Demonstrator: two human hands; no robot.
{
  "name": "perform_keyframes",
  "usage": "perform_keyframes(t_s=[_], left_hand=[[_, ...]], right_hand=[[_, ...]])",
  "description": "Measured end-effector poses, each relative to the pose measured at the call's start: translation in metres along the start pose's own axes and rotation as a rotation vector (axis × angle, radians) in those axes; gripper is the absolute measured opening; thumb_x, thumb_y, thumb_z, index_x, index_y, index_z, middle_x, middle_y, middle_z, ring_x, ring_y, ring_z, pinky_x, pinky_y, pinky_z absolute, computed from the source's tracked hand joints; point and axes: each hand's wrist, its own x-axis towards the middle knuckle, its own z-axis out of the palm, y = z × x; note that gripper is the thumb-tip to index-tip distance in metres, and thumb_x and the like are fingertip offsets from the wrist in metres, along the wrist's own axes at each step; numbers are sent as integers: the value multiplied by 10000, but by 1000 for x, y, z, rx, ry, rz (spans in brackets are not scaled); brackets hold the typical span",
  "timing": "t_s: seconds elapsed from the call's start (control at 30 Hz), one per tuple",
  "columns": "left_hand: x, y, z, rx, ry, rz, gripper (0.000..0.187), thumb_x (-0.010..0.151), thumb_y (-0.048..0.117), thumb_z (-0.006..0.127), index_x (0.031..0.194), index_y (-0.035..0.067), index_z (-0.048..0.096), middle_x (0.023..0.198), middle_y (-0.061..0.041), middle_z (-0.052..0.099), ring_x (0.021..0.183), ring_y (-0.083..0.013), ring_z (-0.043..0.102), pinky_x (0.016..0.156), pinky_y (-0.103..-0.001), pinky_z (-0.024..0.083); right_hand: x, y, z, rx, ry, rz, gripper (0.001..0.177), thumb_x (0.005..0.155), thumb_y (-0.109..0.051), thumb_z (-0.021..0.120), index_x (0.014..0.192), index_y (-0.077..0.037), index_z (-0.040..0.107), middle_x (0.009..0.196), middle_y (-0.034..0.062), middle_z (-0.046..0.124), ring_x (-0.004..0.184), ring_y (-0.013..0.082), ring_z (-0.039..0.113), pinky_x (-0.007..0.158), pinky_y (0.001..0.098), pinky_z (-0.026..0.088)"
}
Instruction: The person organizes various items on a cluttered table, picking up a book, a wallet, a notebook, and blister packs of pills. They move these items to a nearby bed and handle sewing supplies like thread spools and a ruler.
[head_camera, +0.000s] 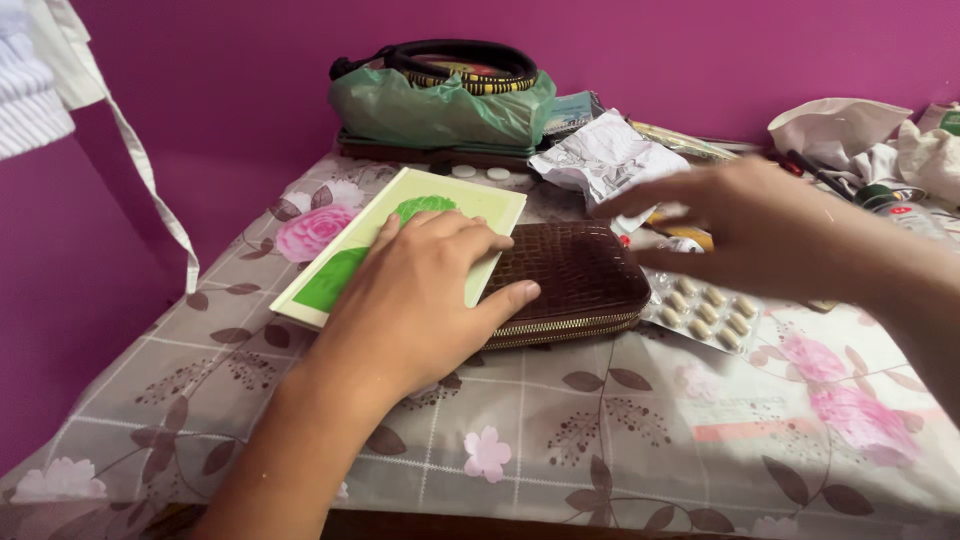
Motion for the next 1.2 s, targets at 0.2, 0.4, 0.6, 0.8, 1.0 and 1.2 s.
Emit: perform_keyframes(t_s=[0.2,0.4,0.6,0.8,1.0,1.2], left_hand=[[-3,4,-1,-27,7,-61,526,804,457,759,1207,122,722,1167,-89,695,1123,-305,624,1033,-451,452],[-4,-2,3,-74,39,-43,472,810,430,759,1168,124,729,1195,-93,694,1111,-300,640,1098,-469,389],[-4,-5,6,-79,63,-27,444,820,411,754,1160,125,734,1168,-101,700,1122,-322,628,1100,-481,382],[-3,-3,6,-84,71,-17,431,812,397,759,1140,119,736,1132,-114,704,1094,-316,652,1157,-508,320],[-4,-4,6,-97,99,-12,409,806,382,768,1102,102,739,1144,-114,708,1105,-339,638,1098,-488,392],[-4,-5,7,-107,103,-16,391,825,380,757,1102,104,740,1140,-104,711,1092,-302,673,1166,-501,322]], right_hand=[[80,69,29,-258,180,-83,616,847,-443,785,1301,-47,658,1128,201,730,1006,351,728,888,462,582],[116,89,67,-543,126,-70,632,816,-584,720,1294,-171,712,1115,149,751,972,415,702,783,570,561],[112,99,31,-645,-267,247,356,924,-464,644,1211,-299,774,1027,42,788,952,260,766,896,434,632],[103,78,-20,-429,-776,532,541,893,-659,703,1310,-315,716,1258,60,795,1103,229,743,965,429,620],[173,132,9,-395,-115,199,565,935,-533,657,1369,-173,671,1289,101,782,1092,276,771,1057,461,589],[197,164,70,-624,174,120,979,703,-538,893,1509,-161,486,1360,181,627,1131,377,647,888,476,577]])
